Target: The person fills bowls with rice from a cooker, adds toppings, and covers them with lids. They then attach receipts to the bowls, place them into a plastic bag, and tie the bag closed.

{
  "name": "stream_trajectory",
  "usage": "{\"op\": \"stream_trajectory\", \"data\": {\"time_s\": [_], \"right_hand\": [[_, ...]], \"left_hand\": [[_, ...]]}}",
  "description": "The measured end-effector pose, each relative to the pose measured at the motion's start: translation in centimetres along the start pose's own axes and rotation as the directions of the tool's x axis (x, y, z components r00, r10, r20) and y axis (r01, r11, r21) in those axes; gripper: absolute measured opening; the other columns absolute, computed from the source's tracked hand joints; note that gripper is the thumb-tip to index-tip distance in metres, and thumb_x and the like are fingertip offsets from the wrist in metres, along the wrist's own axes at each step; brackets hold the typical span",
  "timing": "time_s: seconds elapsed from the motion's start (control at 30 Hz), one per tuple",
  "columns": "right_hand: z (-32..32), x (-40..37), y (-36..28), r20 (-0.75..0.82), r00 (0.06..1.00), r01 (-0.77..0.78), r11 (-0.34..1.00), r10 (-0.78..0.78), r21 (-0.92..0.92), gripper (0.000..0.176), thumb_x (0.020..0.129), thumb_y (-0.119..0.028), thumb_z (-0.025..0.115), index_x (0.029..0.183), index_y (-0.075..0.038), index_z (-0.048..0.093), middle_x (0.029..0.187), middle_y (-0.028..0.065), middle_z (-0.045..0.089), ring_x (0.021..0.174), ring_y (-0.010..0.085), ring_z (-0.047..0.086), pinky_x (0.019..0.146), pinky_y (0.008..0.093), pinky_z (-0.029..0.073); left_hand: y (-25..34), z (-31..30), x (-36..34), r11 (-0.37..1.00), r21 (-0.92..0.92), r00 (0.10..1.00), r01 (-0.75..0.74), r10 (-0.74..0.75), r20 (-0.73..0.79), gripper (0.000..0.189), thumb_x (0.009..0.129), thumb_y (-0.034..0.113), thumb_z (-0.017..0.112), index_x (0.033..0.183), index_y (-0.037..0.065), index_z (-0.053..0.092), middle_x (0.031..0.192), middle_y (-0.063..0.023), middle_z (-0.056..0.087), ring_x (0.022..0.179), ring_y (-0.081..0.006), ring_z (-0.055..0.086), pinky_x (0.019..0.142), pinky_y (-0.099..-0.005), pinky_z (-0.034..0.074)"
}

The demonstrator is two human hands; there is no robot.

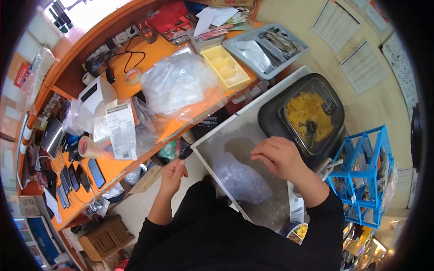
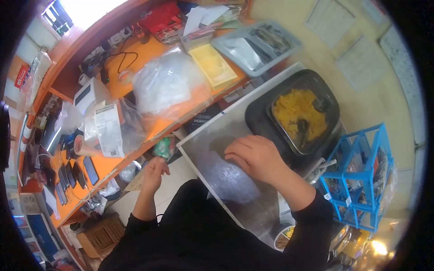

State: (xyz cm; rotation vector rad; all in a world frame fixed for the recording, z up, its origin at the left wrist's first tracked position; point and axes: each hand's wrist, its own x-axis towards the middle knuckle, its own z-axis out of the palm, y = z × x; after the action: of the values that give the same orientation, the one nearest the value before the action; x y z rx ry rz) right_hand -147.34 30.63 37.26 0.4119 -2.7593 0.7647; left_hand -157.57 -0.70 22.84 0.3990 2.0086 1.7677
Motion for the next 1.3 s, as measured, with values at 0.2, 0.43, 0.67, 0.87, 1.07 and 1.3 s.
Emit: {"op": "stream_trajectory", "data": {"time_s": [0.2, 0.43, 0.67, 0.87, 1.07, 1.3], "right_hand": [[5.5, 9.5, 4.1, 0.084, 0.995, 0.051, 0.998, -0.049, -0.024, 0.024, 0.075, -0.002, 0.063, 0.097, -0.012, 0.065, 0.097, 0.0044, 0.065, 0.088, 0.0250, 0.062, 0.076, 0.0358, 0.049], [13.2, 24.1, 10.4, 0.101, 0.981, -0.166, 0.986, 0.166, -0.007, 0.034, 0.081, -0.010, 0.064, 0.115, -0.007, 0.060, 0.116, 0.0120, 0.060, 0.108, 0.0318, 0.055, 0.092, 0.0390, 0.044], [27.4, 35.0, 17.8, -0.232, 0.939, -0.331, 0.851, 0.254, -0.407, 0.069, 0.083, -0.048, 0.059, 0.138, -0.010, 0.040, 0.143, 0.0128, 0.039, 0.128, 0.0368, 0.036, 0.100, 0.0584, 0.030], [27.0, 36.5, 17.3, -0.057, 0.913, -0.397, 0.849, 0.403, -0.348, 0.069, 0.081, -0.051, 0.061, 0.134, -0.009, 0.046, 0.136, 0.0137, 0.045, 0.120, 0.0369, 0.044, 0.094, 0.0525, 0.037], [25.9, 38.0, 24.1, -0.234, 0.858, -0.493, 0.861, 0.457, -0.125, 0.045, 0.074, -0.035, 0.073, 0.107, -0.006, 0.063, 0.109, 0.0137, 0.060, 0.103, 0.0333, 0.056, 0.088, 0.0419, 0.044], [24.1, 38.2, 22.4, -0.029, 0.862, -0.507, 0.862, 0.506, -0.034, 0.041, 0.076, -0.035, 0.072, 0.105, -0.006, 0.067, 0.113, 0.0171, 0.061, 0.095, 0.0328, 0.061, 0.084, 0.0420, 0.048]], "left_hand": [[-3.4, -4.6, 5.5, 0.992, 0.067, 0.992, 0.108, -0.112, 0.064, 0.020, 0.095, 0.017, 0.054, 0.084, 0.002, 0.059, 0.066, -0.0006, 0.054, 0.062, -0.0073, 0.050, 0.058, -0.0235, 0.041], [-1.6, -6.0, 13.5, 0.933, 0.357, 0.933, -0.044, -0.089, 0.350, 0.017, 0.090, 0.020, 0.059, 0.096, 0.005, 0.064, 0.090, -0.0109, 0.066, 0.082, -0.0264, 0.064, 0.072, -0.0339, 0.050], [-4.9, -5.2, 15.3, 0.913, 0.280, 0.893, -0.298, 0.163, 0.419, 0.015, 0.088, 0.016, 0.060, 0.095, 0.004, 0.066, 0.087, -0.0118, 0.065, 0.081, -0.0300, 0.064, 0.073, -0.0373, 0.051], [-6.1, -5.1, 17.1, 0.951, 0.190, 0.932, -0.245, 0.177, 0.316, 0.012, 0.086, 0.009, 0.062, 0.094, 0.001, 0.065, 0.087, -0.0145, 0.065, 0.080, -0.0299, 0.063, 0.071, -0.0356, 0.051], [-6.6, -5.3, 17.5, 0.970, 0.157, 0.934, -0.184, 0.122, 0.336, 0.013, 0.086, 0.008, 0.062, 0.095, 0.000, 0.065, 0.089, -0.0155, 0.065, 0.082, -0.0287, 0.064, 0.073, -0.0345, 0.050], [-6.8, -5.6, 17.6, 0.955, 0.208, 0.938, -0.210, 0.137, 0.319, 0.015, 0.086, 0.012, 0.062, 0.095, 0.001, 0.066, 0.086, -0.0134, 0.066, 0.076, -0.0264, 0.065, 0.069, -0.0324, 0.051]]}}
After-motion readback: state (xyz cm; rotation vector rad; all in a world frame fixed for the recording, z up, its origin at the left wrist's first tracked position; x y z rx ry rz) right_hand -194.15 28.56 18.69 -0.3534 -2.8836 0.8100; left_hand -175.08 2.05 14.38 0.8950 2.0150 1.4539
